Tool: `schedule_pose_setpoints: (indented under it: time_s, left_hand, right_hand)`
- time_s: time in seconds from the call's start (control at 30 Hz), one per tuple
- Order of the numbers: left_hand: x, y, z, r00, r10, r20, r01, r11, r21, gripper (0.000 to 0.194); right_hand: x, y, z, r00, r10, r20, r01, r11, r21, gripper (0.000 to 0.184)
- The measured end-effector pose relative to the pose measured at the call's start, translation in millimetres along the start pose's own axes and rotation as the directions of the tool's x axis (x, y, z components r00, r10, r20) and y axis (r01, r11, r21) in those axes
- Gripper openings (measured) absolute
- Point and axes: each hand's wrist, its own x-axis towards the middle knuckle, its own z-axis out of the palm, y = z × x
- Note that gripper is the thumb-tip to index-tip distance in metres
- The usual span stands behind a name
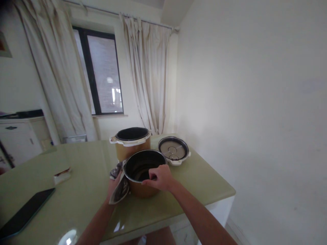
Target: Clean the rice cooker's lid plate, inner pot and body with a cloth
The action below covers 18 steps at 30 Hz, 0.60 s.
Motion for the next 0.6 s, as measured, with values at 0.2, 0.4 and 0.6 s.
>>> schedule_pose_setpoints:
  time_s: [0.2, 0.4, 0.6]
  left_hand:
    - [-70, -6, -10.7, 0.986, 0.098, -0.138, -0.099, 0.995, -0.003, 0.046]
    - [-89, -13, -5.3, 0.944, 0.259, -0.206, -0.247, 0.966, 0.081, 0.101]
    - [-85, -28, 1.0, 0.933, 0.321, -0.163, -0.317, 0.947, 0.052, 0.084]
  right_hand:
    - [3, 6, 2, 1.0, -0.024, 0.011, 0.024, 0.999, -0.025, 0.066]
    - [6, -15, -4, 0.983, -0.168, 0.077, 0.178, 0.974, -0.142, 0.064]
    - [18, -88, 24, 0.988, 0.102, 0.118, -0.059, 0.943, -0.327, 0.078]
